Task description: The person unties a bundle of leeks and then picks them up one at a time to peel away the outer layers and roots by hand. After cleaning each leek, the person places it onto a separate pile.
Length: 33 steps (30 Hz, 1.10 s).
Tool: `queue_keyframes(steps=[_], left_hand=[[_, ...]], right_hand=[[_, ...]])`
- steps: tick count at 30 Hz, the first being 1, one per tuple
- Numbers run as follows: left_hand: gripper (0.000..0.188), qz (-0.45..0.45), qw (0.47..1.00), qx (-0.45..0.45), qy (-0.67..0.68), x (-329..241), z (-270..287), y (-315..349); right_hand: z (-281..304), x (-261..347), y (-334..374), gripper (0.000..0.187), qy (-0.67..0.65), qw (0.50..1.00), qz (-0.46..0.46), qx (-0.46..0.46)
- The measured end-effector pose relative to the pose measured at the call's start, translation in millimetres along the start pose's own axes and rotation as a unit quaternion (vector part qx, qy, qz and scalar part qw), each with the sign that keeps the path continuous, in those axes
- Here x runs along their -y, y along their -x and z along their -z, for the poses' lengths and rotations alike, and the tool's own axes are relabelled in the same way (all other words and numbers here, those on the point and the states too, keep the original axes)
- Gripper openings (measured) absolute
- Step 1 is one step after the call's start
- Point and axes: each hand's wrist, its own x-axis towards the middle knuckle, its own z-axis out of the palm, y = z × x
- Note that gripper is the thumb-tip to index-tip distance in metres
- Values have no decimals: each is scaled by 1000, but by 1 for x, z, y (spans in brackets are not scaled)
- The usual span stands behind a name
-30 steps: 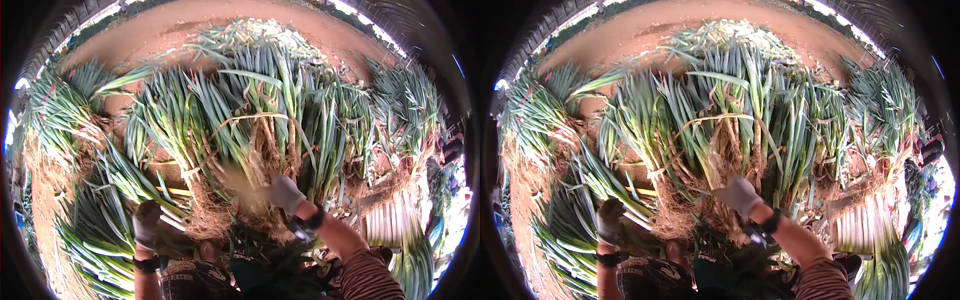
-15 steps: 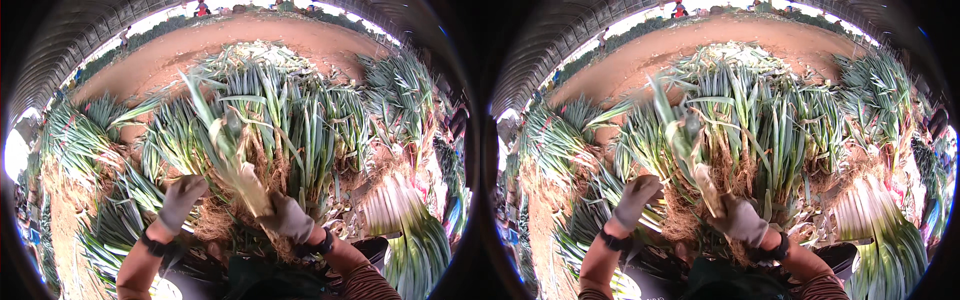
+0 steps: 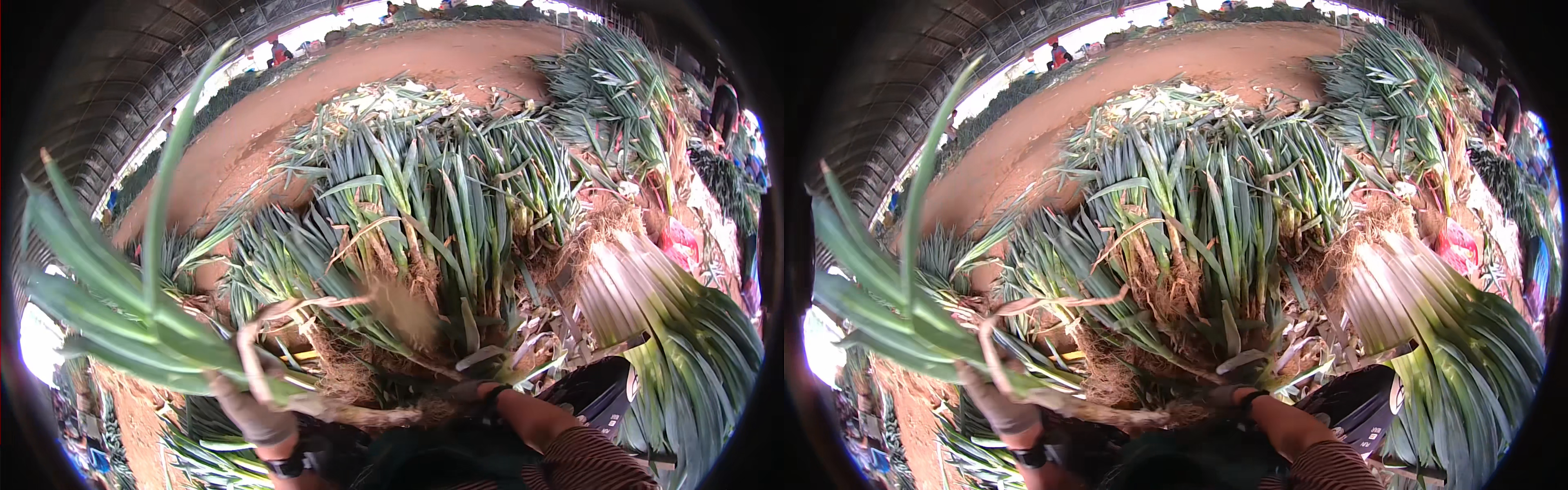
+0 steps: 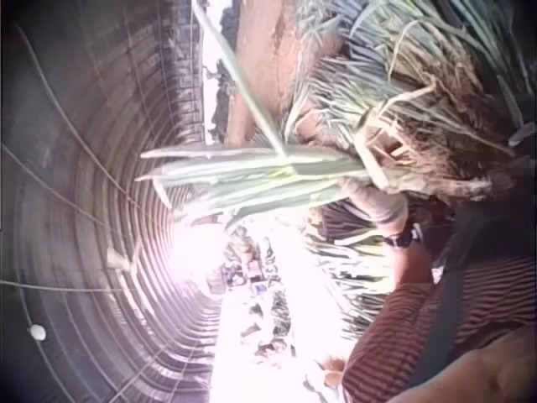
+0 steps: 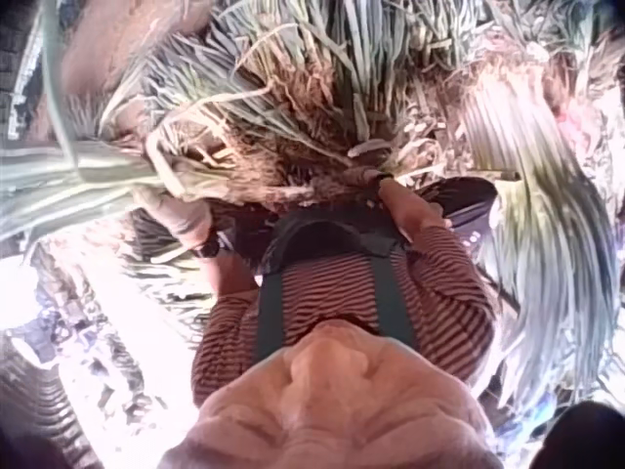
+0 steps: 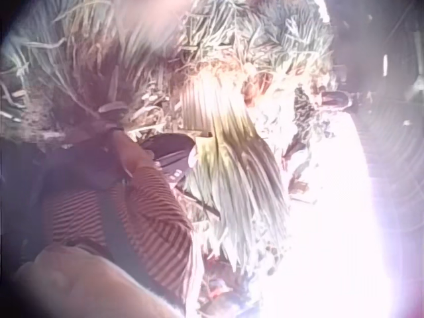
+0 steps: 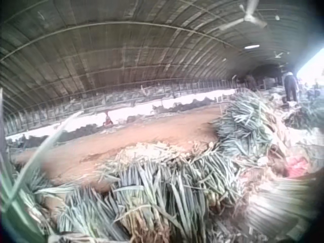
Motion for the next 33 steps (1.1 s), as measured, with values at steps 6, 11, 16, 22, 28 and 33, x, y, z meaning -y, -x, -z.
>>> queue_keyframes(steps=[6, 11, 16, 22, 28, 33], left_hand=[[43, 57, 986, -156, 11, -20, 5, 3], [60, 32, 997, 16, -72, 49, -6, 45], [69, 133, 975, 81, 161, 72, 4, 42], [52, 120, 971, -35, 205, 64, 7, 30], [35, 127, 976, -114, 134, 65, 54, -13], [37, 160, 967, -75, 183, 49, 123, -52]], right_hand=[[77, 155, 15, 46, -73, 962, 191, -180], [72, 292, 35, 51, -141, 937, 286, -146], [31, 273, 17, 29, -427, 815, 337, -199], [27, 253, 8, 37, -484, 748, 447, -80], [38, 245, 100, 36, -391, 894, 214, 47], [47, 205, 162, 38, -309, 922, 215, -93]])
